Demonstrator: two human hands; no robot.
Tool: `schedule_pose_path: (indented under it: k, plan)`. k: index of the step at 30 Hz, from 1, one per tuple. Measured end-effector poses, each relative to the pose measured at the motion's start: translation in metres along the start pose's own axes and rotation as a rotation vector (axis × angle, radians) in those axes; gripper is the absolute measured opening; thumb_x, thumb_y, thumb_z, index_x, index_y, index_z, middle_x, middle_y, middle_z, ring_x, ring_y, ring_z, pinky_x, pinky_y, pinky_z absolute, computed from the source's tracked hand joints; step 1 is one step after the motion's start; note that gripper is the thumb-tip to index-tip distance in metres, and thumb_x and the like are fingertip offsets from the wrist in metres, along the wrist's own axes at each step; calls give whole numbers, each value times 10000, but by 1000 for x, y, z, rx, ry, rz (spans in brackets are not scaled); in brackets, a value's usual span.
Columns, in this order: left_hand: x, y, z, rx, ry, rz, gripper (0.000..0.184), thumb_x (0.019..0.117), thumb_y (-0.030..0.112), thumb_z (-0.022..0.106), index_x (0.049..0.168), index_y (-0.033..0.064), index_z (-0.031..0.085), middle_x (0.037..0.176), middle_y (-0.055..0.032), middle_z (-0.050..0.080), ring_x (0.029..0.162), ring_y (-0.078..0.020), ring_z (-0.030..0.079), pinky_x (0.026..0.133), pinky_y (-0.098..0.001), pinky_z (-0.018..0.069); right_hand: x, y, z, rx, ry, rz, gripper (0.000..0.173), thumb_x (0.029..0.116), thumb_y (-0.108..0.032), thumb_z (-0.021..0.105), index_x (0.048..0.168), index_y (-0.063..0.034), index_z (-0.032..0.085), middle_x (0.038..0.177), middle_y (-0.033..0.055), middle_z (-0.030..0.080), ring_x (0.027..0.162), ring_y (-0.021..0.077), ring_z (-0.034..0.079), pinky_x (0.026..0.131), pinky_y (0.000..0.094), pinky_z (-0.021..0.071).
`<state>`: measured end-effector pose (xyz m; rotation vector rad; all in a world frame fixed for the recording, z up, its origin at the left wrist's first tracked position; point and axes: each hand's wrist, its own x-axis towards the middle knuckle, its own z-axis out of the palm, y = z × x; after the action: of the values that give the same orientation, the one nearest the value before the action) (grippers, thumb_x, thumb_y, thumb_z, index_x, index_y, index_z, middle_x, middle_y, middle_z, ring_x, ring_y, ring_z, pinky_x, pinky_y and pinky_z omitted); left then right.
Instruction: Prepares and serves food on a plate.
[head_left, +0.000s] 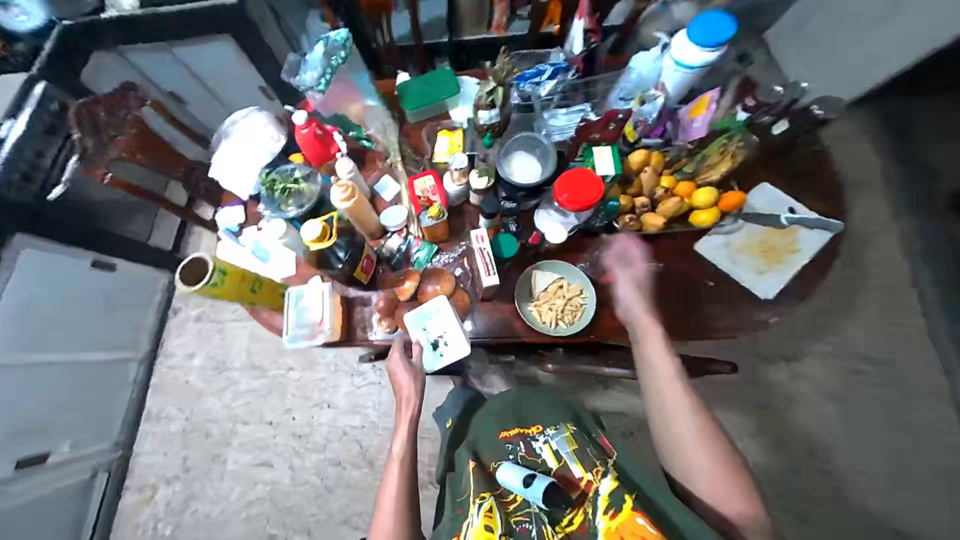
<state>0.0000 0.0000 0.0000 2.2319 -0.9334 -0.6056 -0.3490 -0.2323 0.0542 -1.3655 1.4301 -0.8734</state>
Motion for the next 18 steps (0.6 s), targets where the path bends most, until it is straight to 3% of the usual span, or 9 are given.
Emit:
schedule_pose_path:
  k: [2, 3, 4, 7, 9, 11, 14, 16, 18]
  plan:
    - [30, 2, -4, 24, -69, 47, 249, 1023, 184, 574, 1117, -22, 677, 945, -147, 708, 830, -222, 704, 800, -422, 598, -11, -21, 41, -106, -659, 29, 519, 996, -164, 647, 1484, -50, 509, 1409, 96, 634, 1223, 191, 655, 1041, 396, 555]
    - [43, 3, -6, 34, -96, 68, 256, 1026, 183, 572, 1133, -27, 672, 962, -159, 710, 840, -236, 708, 806, -438, 597, -9, -25, 53, -150, -812, 26, 486, 997, -195, 671, 1451, -56, 568, 1380, 77, 667, 1202, 170, 677, 1040, 375, 562]
    - [54, 3, -9, 40, -117, 81, 267, 1030, 184, 570, 1156, -29, 668, 989, -171, 712, 860, -249, 711, 821, -451, 594, -3, -22, 56, -180, -802, 50, 426, 1019, -231, 640, 1414, -75, 611, 1347, 62, 688, 1187, 159, 679, 1043, 378, 549]
    - [79, 3, -17, 34, -144, 99, 277, 1036, 192, 557, 1185, -25, 643, 984, -179, 707, 828, -256, 710, 788, -463, 594, 24, 34, 22, -204, -132, 210, 360, 1076, -268, 542, 1385, -89, 586, 1319, 137, 665, 1167, 275, 672, 985, 501, 563]
    - [87, 0, -23, 18, -145, 92, 270, 1033, 178, 569, 1188, -33, 635, 972, -186, 704, 828, -262, 708, 784, -463, 590, 34, 71, -8, -458, 95, 441, 387, 1048, -289, 570, 1340, -39, 611, 1289, 245, 647, 1175, 400, 638, 990, 620, 502]
    - [88, -8, -30, 5, -129, 91, 260, 1029, 164, 571, 1179, -42, 625, 945, -177, 701, 818, -255, 704, 777, -456, 589, 34, 99, -22, -577, -70, 687, 441, 1030, -268, 596, 1377, 4, 590, 1313, 289, 618, 1162, 421, 626, 997, 607, 484]
    - [81, -22, -37, -32, -119, 57, 241, 1028, 162, 568, 1158, -35, 617, 914, -151, 687, 791, -219, 685, 753, -425, 586, 30, 137, -28, -353, -292, 873, 606, 1051, -232, 571, 1582, -78, 322, 1438, 240, 552, 1147, 358, 659, 949, 489, 559]
    - [70, -23, -43, -49, -144, 10, 264, 1033, 150, 556, 1199, -50, 605, 937, -165, 690, 806, -230, 690, 767, -433, 592, 22, 154, -37, -172, -322, 895, 575, 1058, -195, 552, 1583, -154, 323, 1365, 214, 607, 1066, 341, 695, 891, 480, 592]
    - [54, -24, -56, -71, -130, -40, 275, 1025, 109, 550, 1221, -77, 601, 942, -185, 701, 819, -255, 705, 780, -458, 602, 19, 155, -31, -100, -361, 876, 511, 1075, -155, 518, 1558, -143, 353, 1260, 230, 660, 987, 327, 727, 857, 462, 619]
